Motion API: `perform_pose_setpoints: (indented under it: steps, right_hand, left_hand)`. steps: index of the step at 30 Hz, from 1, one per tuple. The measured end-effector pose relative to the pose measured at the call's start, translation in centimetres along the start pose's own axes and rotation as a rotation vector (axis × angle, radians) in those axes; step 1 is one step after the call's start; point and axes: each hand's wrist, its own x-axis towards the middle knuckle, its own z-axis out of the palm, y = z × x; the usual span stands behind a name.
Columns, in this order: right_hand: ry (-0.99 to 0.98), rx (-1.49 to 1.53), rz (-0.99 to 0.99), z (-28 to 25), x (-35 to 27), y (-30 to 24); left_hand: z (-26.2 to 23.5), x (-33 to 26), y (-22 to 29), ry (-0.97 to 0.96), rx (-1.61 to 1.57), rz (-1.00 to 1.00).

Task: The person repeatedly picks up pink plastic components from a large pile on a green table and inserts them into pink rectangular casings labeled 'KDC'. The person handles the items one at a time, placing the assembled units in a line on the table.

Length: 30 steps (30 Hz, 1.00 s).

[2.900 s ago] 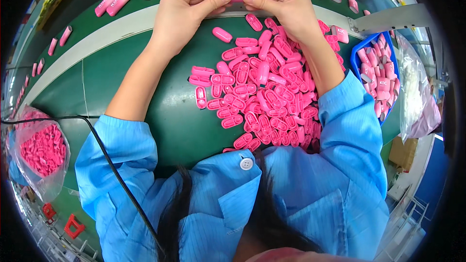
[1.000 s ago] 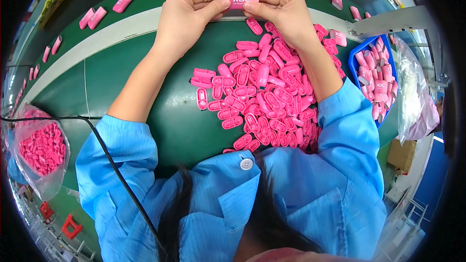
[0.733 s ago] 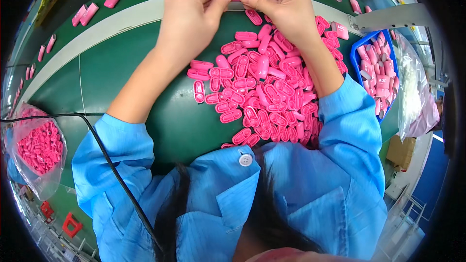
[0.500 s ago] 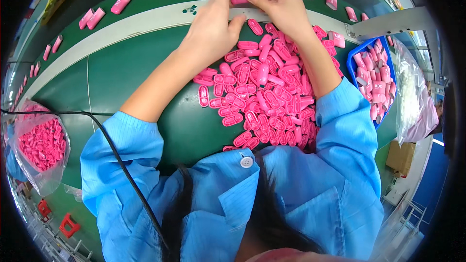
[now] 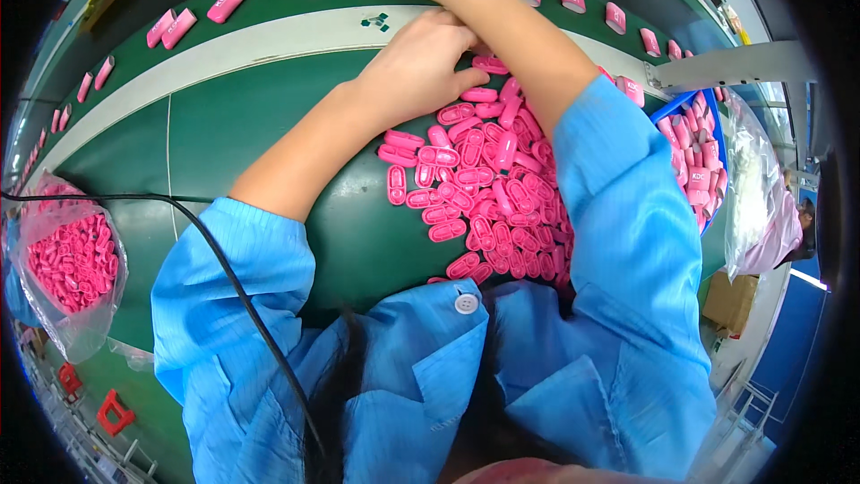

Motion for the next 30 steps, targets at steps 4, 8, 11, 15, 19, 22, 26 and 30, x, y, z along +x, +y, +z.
perform_pose_setpoints:
  steps: [4,8,11,15,19,22,26,30]
  right_hand:
    - [-0.086,0.349,0.103,-1.2,0.1,-1.1]
    - [0.063,0.593,0.164,-5.1,-2.0,-1.6]
    - [-0.006,1.164,0.369,-7.8,-6.2,0.7]
    - [0.057,1.084,0.479,-8.2,-11.5,3.5]
    - [0.073,1.246,0.586,-6.7,-13.6,4.0]
    - [0.017,1.171,0.630,-6.9,-13.9,3.7]
    - [-0.023,1.199,0.582,-6.4,-14.2,3.9]
    - [-0.011,1.185,0.573,-7.0,-14.2,3.7]
  left_hand:
    - [-0.9,0.3,0.5,-0.014,-0.176,-0.180]
    - [-1.6,0.7,0.4,-0.004,-0.271,-0.385]
    - [-1.4,1.0,-0.6,0.035,-0.435,-0.461]
    - [-1.9,1.2,-0.4,0.092,-0.878,-0.539]
    - [-1.9,1.3,-0.6,0.168,-0.997,-0.616]
    - [-1.4,1.0,-1.5,0.207,-1.027,-0.600]
    - [-1.0,1.1,-0.2,0.222,-0.854,-0.560]
    - [-1.4,1.1,0.1,0.170,-0.715,-0.484]
